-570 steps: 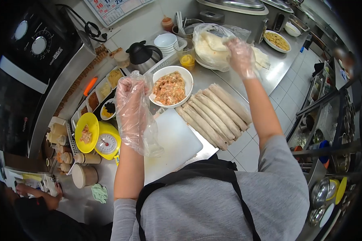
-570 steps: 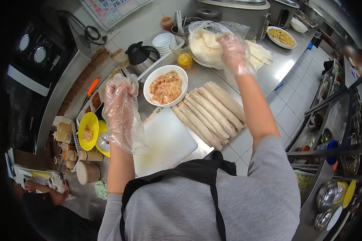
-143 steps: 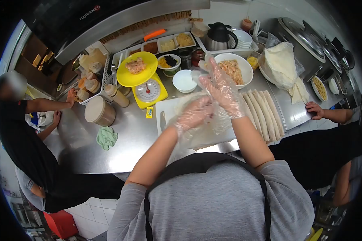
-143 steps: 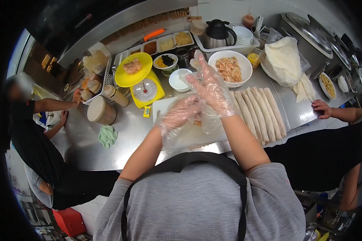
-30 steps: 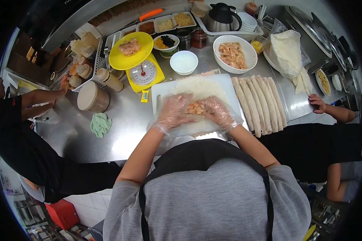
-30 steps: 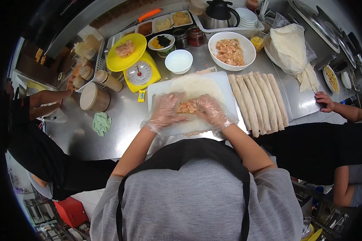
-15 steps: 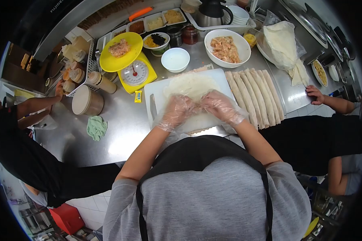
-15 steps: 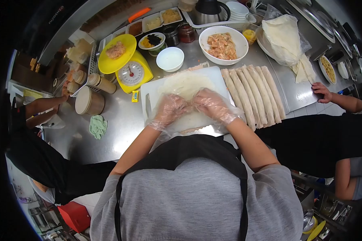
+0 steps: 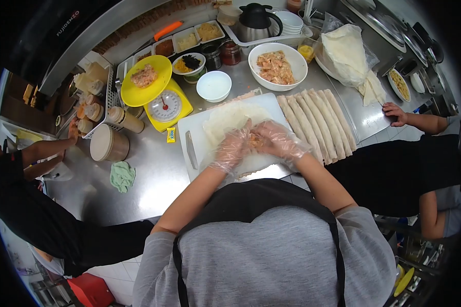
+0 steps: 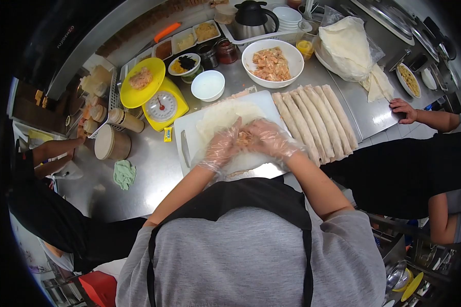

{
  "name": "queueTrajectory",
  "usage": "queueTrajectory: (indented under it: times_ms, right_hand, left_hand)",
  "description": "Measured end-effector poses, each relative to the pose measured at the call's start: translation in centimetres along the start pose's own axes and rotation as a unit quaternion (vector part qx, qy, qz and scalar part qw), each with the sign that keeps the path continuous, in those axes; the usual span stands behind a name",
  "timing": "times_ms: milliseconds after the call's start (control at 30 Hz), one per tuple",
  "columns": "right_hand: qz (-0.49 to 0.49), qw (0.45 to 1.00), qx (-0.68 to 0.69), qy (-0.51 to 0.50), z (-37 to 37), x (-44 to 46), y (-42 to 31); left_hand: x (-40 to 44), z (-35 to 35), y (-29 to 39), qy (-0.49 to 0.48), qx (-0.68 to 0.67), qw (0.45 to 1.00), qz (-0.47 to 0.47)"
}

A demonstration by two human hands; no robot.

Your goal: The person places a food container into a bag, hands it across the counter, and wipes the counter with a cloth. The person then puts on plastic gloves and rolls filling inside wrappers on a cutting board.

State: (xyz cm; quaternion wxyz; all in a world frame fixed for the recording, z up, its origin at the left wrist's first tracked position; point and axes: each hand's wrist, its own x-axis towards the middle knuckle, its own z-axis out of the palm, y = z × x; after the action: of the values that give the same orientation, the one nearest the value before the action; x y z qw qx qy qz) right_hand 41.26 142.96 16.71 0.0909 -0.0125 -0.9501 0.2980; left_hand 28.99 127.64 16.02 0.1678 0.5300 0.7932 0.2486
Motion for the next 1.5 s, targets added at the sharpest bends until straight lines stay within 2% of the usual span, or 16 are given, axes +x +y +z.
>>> queueTrajectory:
  times_ms: [133,233,300,333,400,533,600,667,767,833,900,1033,1100,1233,1433,1500]
  right_hand:
    - [-0.022,0.999,0.023,0.038,1.7,-0.6,3.0]
    - [-0.026,0.992,0.094,0.077,-1.2,-0.8,0.8]
    - [-0.052,0.989,0.1,0.093,-2.6,-0.5,-0.7]
    - [-0.079,0.986,0.107,0.105,-2.7,-0.5,-1.2]
    - [-0.079,0.993,0.066,0.063,-1.2,-0.4,0.1]
    - [-0.069,0.998,-0.005,0.013,-0.4,-1.2,1.7]
    - [-0.042,0.999,0.021,0.003,-0.9,-1.9,2.2]
    - [-0.012,0.999,0.047,-0.006,-1.5,-2.5,1.9]
    - [-0.002,0.991,0.101,0.082,-2.3,-3.1,1.1]
    - [0.013,0.994,-0.011,0.109,-1.7,-3.2,1.0]
    - [0.005,0.997,-0.004,0.082,-0.6,-2.8,2.7]
    - [-0.017,0.997,0.019,0.067,0.6,-2.4,5.0]
    - [-0.023,0.997,0.032,0.066,0.4,-2.6,5.1]
    - [-0.017,0.997,-0.002,0.071,-0.1,-2.7,3.9]
    - [0.035,0.999,0.014,0.028,-0.7,-2.5,3.2]
    - [0.018,0.999,0.015,0.032,-1.1,-2.5,3.0]
  left_hand:
    - [0.4,1.5,-0.7,0.027,0.066,0.995,0.064]
    - [0.1,-1.2,1.7,0.049,-0.046,0.996,0.05]
    - [-0.1,-2.5,1.4,0.198,-0.044,0.961,0.191]
    - [-0.1,-2.7,1.2,0.195,-0.046,0.961,0.191]
    - [0.0,-2.8,1.0,0.003,-0.048,0.997,0.056]
    - [1.8,2.8,-1.5,0.046,0.005,0.998,0.04]
    - [2.0,3.6,-1.7,0.068,0.078,0.985,0.138]
    - [1.4,0.5,0.5,0.042,0.023,0.99,0.135]
    - [0.8,-0.6,1.9,0.051,-0.04,0.992,0.108]
    - [0.7,-0.3,2.4,0.081,-0.052,0.992,0.082]
    - [1.7,0.1,3.2,-0.024,-0.021,0.999,-0.017]
    - [2.7,2.0,1.2,-0.055,-0.023,0.998,-0.015]
    - [1.7,1.4,1.0,0.007,-0.054,0.997,0.057]
    - [-0.9,-0.7,-0.3,0.06,0.042,0.996,0.054]
    - [-4.3,-2.2,-5.9,0.059,-0.11,0.992,-0.003]
    - [-5.0,-3.4,-5.9,-0.001,-0.16,0.984,-0.08]
